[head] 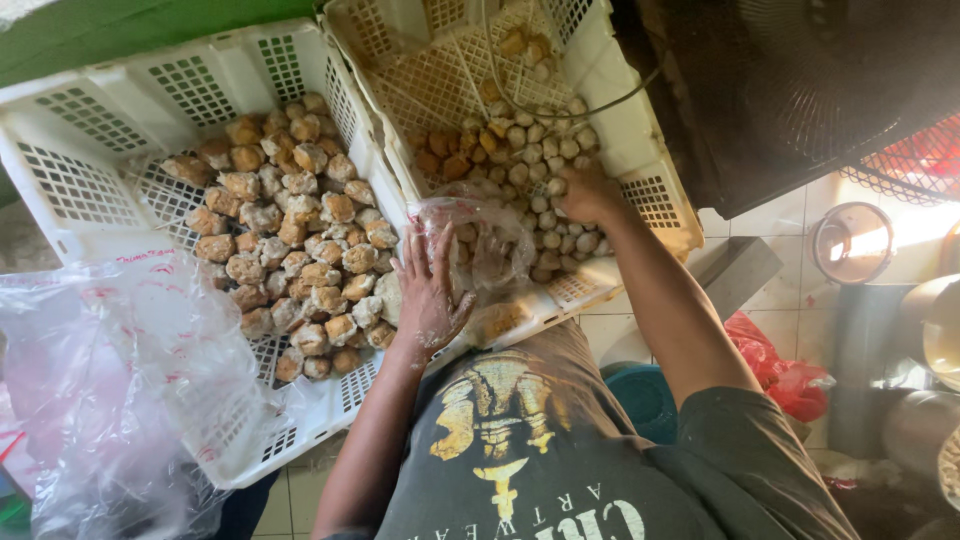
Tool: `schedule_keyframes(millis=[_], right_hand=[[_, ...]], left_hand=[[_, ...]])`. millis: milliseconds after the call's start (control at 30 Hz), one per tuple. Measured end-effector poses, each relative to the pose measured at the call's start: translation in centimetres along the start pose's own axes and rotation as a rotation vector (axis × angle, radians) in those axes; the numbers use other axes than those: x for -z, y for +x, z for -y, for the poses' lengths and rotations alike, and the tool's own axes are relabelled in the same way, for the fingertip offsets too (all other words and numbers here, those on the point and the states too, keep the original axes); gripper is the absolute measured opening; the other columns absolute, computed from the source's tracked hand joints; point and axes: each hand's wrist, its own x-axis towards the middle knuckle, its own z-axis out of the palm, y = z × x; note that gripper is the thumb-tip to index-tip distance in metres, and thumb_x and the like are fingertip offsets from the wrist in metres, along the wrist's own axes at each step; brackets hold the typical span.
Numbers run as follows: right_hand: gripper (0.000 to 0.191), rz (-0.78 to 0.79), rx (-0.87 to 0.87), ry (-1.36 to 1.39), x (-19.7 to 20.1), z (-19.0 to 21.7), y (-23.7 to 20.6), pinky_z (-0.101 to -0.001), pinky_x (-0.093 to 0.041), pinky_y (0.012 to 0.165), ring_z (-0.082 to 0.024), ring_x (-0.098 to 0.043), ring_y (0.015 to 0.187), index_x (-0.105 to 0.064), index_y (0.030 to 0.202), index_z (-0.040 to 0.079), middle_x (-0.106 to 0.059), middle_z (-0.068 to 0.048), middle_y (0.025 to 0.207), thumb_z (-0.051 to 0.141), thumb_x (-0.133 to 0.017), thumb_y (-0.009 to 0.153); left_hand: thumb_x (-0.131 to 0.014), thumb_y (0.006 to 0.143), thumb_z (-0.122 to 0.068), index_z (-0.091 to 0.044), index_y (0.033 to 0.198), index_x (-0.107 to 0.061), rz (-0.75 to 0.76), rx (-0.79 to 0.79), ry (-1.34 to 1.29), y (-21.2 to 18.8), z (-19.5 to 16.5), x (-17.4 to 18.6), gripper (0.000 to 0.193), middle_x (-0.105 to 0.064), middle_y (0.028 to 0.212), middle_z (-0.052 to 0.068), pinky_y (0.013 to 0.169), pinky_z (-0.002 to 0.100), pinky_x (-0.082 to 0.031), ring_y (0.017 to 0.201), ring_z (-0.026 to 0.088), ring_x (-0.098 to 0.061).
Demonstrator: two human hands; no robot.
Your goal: The person opens a clear plastic bag and places round fried snack balls one at a time from a plastic crate into the bag, then gathers and ties the bag closed. They set the filled bag aside and continue filling another bag from the crate.
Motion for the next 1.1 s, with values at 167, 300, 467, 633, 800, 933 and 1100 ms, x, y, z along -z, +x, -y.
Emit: schedule_keyframes(millis=[167, 300, 467, 633, 800, 933, 1100], right_hand=[[0.040, 0.160, 0.003, 1.306, 3.0, 1.5, -4.0, -0.0268, -0.052, 0.060, -0.014, -0.064, 0.085, -0.057, 0.130, 0.007, -0.065, -0.010, 0.110, 0.030, -0.065, 0.098], [0.033, 0.523, 0.553, 1.532, 0.7, 6.2, -7.6, -0.0175, -0.049, 0.058, -0.006, -0.059, 0.080, -0.065, 0.121, 0.006, -0.064, -0.004, 0.113, 0.032, -0.066, 0.102], [0.047, 0.566, -0.161, 1.460, -5.2, 9.6, -6.4, -0.0224, -0.050, 0.063, -0.009, -0.059, 0.083, -0.051, 0.144, 0.008, -0.065, -0.007, 0.107, 0.026, -0.062, 0.102], [0.050, 0.212, -0.134, 1.378, -7.2, 6.8, -3.3, -0.0258, -0.052, 0.064, -0.010, -0.059, 0.083, -0.046, 0.146, 0.011, -0.062, -0.003, 0.108, 0.027, -0.054, 0.099], [0.045, 0.222, -0.170, 1.553, -7.0, 6.5, -4.4, -0.0322, -0.055, 0.073, -0.019, -0.063, 0.095, -0.052, 0.141, -0.003, -0.064, -0.014, 0.116, 0.026, -0.055, 0.106], [0.061, 0.172, -0.125, 1.743, -5.7, 8.5, -6.5, -0.0392, -0.058, 0.099, -0.014, -0.056, 0.123, -0.031, 0.150, 0.022, -0.040, 0.003, 0.150, 0.023, -0.055, 0.094], [0.047, 0.137, 0.000, 1.123, -1.0, 6.4, -5.0, -0.0398, -0.064, 0.093, -0.026, -0.069, 0.121, -0.063, 0.135, 0.008, -0.066, -0.017, 0.138, 0.041, -0.051, 0.105]], left_hand=[[-0.081, 0.078, -0.039, -0.022, 0.163, -0.015, 0.014, 0.010, -0.009, -0.2, 0.0, 0.0, 0.109, -0.003, 0.167, 0.029, 0.118, 0.075, -0.010, 0.156, 0.049, -0.001], [-0.082, 0.077, -0.041, -0.022, 0.162, -0.015, 0.027, 0.024, -0.019, -0.1, -0.2, 0.1, 0.110, 0.000, 0.167, 0.029, 0.116, 0.076, -0.011, 0.155, 0.049, 0.000], [-0.083, 0.079, -0.041, -0.022, 0.164, -0.016, 0.010, -0.003, -0.009, 0.2, -0.4, 0.5, 0.109, 0.003, 0.169, 0.026, 0.116, 0.077, -0.013, 0.156, 0.048, 0.000], [-0.085, 0.071, -0.033, -0.021, 0.163, -0.017, 0.027, 0.009, -0.035, 0.0, -0.8, 1.1, 0.115, 0.004, 0.169, 0.024, 0.116, 0.077, -0.015, 0.156, 0.048, -0.001], [-0.087, 0.071, -0.031, -0.022, 0.162, -0.018, 0.014, 0.007, -0.058, 0.1, -1.2, 1.7, 0.115, 0.004, 0.169, 0.022, 0.116, 0.076, -0.014, 0.156, 0.047, -0.001], [-0.086, 0.072, -0.031, -0.022, 0.163, -0.018, 0.016, 0.023, -0.070, 0.0, -1.3, 1.7, 0.114, 0.003, 0.170, 0.022, 0.117, 0.075, -0.016, 0.157, 0.046, -0.001], [-0.086, 0.073, -0.030, -0.021, 0.163, -0.018, 0.016, 0.013, -0.044, -0.1, -1.1, 1.5, 0.113, 0.004, 0.169, 0.023, 0.117, 0.076, -0.014, 0.156, 0.047, 0.000]])
